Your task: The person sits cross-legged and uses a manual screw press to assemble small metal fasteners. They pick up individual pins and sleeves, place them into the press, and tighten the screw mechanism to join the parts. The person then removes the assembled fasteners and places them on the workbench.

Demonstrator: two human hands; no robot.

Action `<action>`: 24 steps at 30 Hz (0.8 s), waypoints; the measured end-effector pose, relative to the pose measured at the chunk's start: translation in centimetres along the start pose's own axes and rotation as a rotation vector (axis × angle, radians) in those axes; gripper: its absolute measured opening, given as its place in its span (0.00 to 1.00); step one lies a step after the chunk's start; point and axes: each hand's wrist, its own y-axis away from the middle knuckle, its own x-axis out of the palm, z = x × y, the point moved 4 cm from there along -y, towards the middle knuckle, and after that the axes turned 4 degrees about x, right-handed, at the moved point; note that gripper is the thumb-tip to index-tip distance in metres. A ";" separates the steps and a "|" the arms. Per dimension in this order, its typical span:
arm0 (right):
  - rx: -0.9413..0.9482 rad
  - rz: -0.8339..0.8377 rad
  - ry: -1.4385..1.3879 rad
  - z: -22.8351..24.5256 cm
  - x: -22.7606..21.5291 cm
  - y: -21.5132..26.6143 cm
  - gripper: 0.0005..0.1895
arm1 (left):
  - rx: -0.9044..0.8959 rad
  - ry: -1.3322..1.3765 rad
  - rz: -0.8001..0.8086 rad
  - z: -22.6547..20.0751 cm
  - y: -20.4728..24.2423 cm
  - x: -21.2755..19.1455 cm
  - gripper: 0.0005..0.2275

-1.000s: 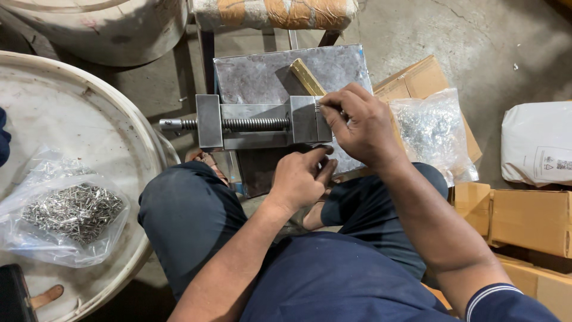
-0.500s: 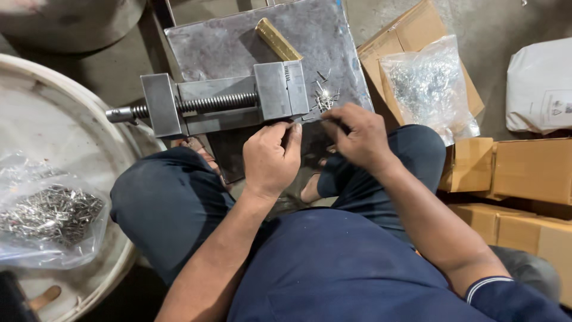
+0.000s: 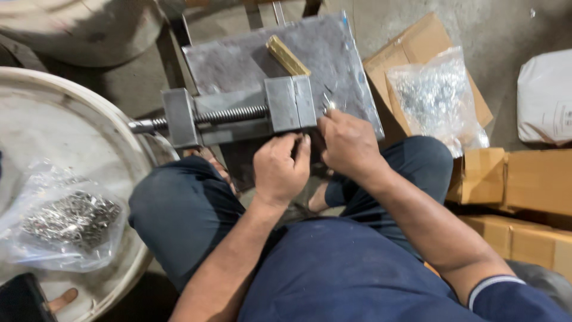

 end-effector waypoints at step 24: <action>0.171 0.181 -1.191 -3.1 1.9 2.4 0.07 | -0.011 0.018 0.451 0.0 -0.9 0.3 0.05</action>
